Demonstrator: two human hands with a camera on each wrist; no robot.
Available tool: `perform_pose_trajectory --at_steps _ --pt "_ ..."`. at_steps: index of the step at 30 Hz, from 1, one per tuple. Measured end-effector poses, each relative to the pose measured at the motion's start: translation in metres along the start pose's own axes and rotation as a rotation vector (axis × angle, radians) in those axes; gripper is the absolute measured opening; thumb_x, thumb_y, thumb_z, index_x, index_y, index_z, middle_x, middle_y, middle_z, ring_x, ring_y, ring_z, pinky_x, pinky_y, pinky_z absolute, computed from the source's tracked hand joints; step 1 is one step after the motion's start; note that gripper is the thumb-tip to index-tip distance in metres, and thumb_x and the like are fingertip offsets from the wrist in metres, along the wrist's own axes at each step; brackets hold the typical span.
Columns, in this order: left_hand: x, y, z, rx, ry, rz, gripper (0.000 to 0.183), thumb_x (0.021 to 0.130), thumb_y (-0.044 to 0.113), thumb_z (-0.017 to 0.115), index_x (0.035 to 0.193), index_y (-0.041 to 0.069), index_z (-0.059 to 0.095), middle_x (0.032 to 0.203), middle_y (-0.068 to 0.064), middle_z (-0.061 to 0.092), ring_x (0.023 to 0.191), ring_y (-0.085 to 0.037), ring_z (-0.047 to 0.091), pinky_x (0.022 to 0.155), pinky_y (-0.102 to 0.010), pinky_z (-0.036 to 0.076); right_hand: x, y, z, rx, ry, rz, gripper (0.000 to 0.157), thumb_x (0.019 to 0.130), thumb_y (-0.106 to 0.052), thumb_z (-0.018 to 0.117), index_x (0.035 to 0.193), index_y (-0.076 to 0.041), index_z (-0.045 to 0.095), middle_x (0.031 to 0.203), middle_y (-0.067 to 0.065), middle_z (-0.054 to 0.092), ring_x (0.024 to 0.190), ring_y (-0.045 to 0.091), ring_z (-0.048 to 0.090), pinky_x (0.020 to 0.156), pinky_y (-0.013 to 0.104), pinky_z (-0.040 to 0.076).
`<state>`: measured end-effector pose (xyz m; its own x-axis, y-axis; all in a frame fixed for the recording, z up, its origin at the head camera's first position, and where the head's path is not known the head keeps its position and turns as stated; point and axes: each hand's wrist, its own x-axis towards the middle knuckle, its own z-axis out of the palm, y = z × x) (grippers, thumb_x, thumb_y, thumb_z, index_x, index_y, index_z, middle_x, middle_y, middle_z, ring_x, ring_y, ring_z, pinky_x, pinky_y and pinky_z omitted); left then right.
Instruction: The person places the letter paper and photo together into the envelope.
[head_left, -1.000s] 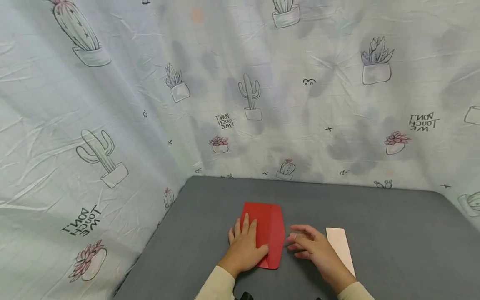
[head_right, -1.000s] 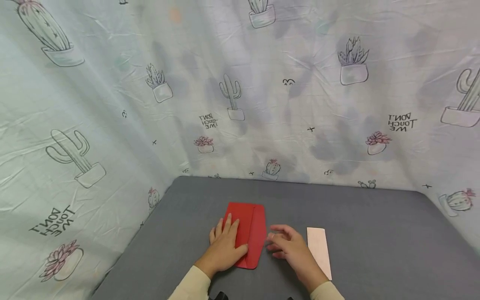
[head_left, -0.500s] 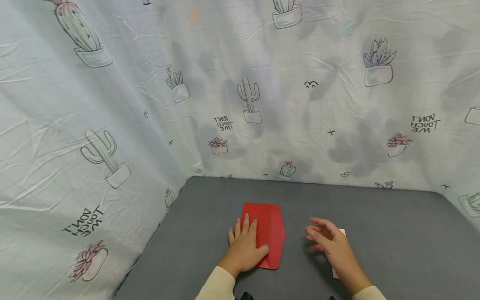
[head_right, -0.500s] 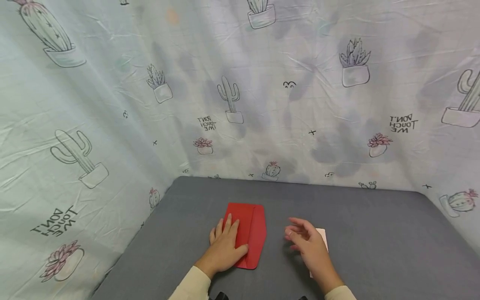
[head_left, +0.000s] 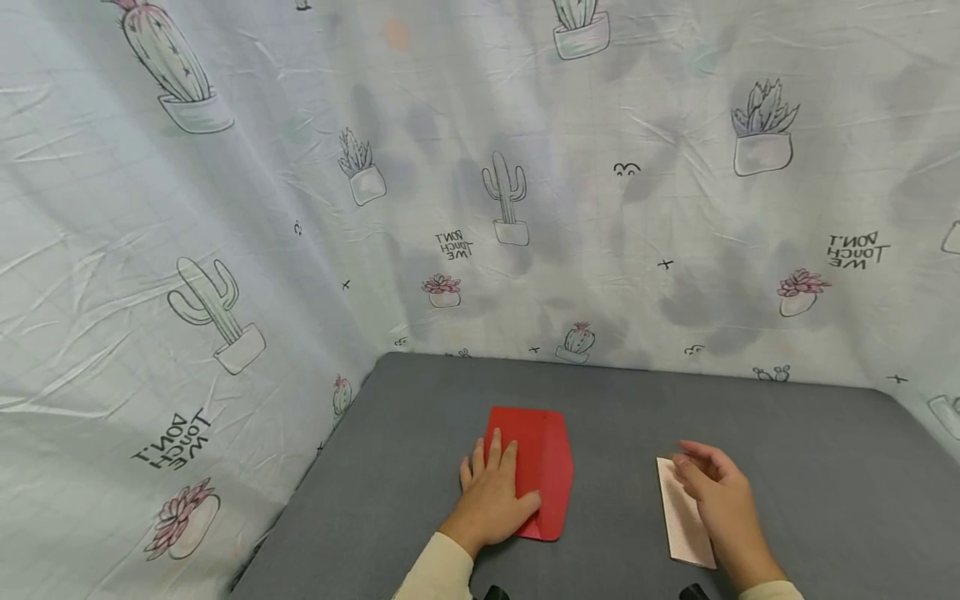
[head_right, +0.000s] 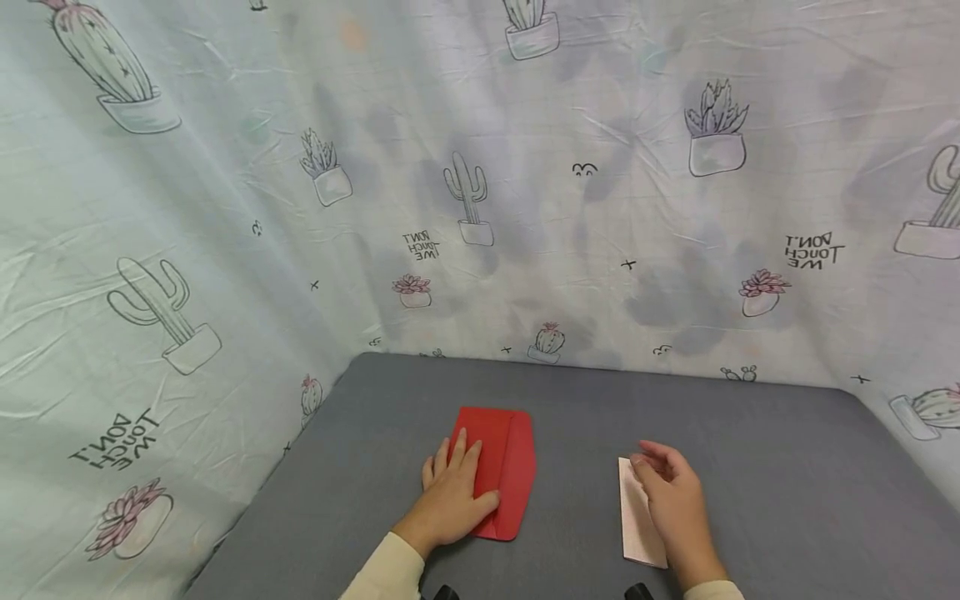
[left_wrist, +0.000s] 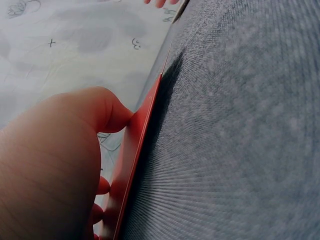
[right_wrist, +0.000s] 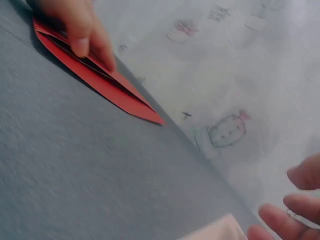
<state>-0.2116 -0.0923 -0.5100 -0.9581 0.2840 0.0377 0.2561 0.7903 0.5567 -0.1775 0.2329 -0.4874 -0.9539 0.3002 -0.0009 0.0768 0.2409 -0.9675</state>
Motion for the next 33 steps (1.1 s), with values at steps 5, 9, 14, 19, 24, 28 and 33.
perform_pose_trajectory --at_steps 5,9,14,19,24,28,33 --pt "-0.0006 0.0020 -0.0006 -0.002 -0.004 0.000 0.087 0.092 0.042 0.063 0.166 0.000 0.040 0.177 -0.023 0.019 0.159 -0.053 0.012 0.119 -0.077 0.008 0.0023 0.0045 -0.0060 -0.022 0.134 0.055 0.041 0.112 -0.015 0.061 0.146 0.007 0.058 0.126 0.019 0.069 0.091 -0.002 0.063 0.075 0.016 0.054" --pt "-0.0002 0.0022 -0.0004 -0.001 -0.006 -0.004 0.087 0.093 0.042 0.063 0.166 0.001 0.040 0.177 -0.023 0.019 0.159 -0.053 0.011 0.119 -0.076 0.007 0.0039 0.0065 -0.0063 -0.085 0.193 0.072 0.041 0.111 -0.014 0.059 0.144 0.010 0.057 0.134 0.028 0.064 0.087 -0.003 0.058 0.070 0.013 0.050" --pt "-0.0001 0.0029 -0.0007 0.000 -0.010 -0.011 0.088 0.093 0.043 0.062 0.166 0.001 0.040 0.177 -0.023 0.019 0.159 -0.053 0.011 0.119 -0.076 0.007 0.0043 0.0091 -0.0071 -0.169 0.206 0.072 0.039 0.107 -0.012 0.064 0.138 0.012 0.061 0.120 0.028 0.068 0.084 0.014 0.063 0.063 0.020 0.051" --pt "0.0000 0.0044 -0.0017 -0.009 -0.015 -0.016 0.088 0.093 0.043 0.062 0.167 0.002 0.039 0.177 -0.022 0.018 0.159 -0.053 0.011 0.120 -0.076 0.006 0.0048 0.0090 -0.0089 -0.283 0.147 0.059 0.045 0.100 -0.012 0.073 0.136 0.014 0.061 0.114 0.028 0.070 0.096 0.035 0.067 0.065 0.029 0.050" --pt "0.0001 0.0045 -0.0021 -0.020 -0.012 -0.019 0.088 0.093 0.042 0.062 0.167 0.001 0.039 0.177 -0.022 0.018 0.159 -0.053 0.011 0.120 -0.076 0.006 0.0039 0.0067 -0.0081 -0.319 0.104 0.055 0.043 0.097 -0.007 0.074 0.133 0.015 0.062 0.106 0.024 0.068 0.095 0.037 0.064 0.066 0.033 0.049" --pt "0.0016 0.0028 -0.0008 -0.018 -0.010 -0.023 0.088 0.093 0.042 0.062 0.167 0.002 0.039 0.177 -0.022 0.018 0.159 -0.053 0.011 0.120 -0.076 0.006 0.0030 0.0052 -0.0062 -0.279 0.121 0.059 0.034 0.101 -0.009 0.073 0.126 0.013 0.068 0.104 0.020 0.070 0.089 0.029 0.063 0.063 0.029 0.049" --pt "0.0024 0.0025 -0.0008 -0.018 -0.016 -0.029 0.088 0.093 0.043 0.061 0.168 0.002 0.038 0.178 -0.021 0.017 0.160 -0.052 0.010 0.120 -0.076 0.005 0.0030 0.0042 -0.0039 -0.201 0.160 0.074 0.032 0.105 -0.016 0.073 0.128 0.006 0.071 0.118 0.021 0.071 0.096 0.023 0.062 0.067 0.024 0.049"
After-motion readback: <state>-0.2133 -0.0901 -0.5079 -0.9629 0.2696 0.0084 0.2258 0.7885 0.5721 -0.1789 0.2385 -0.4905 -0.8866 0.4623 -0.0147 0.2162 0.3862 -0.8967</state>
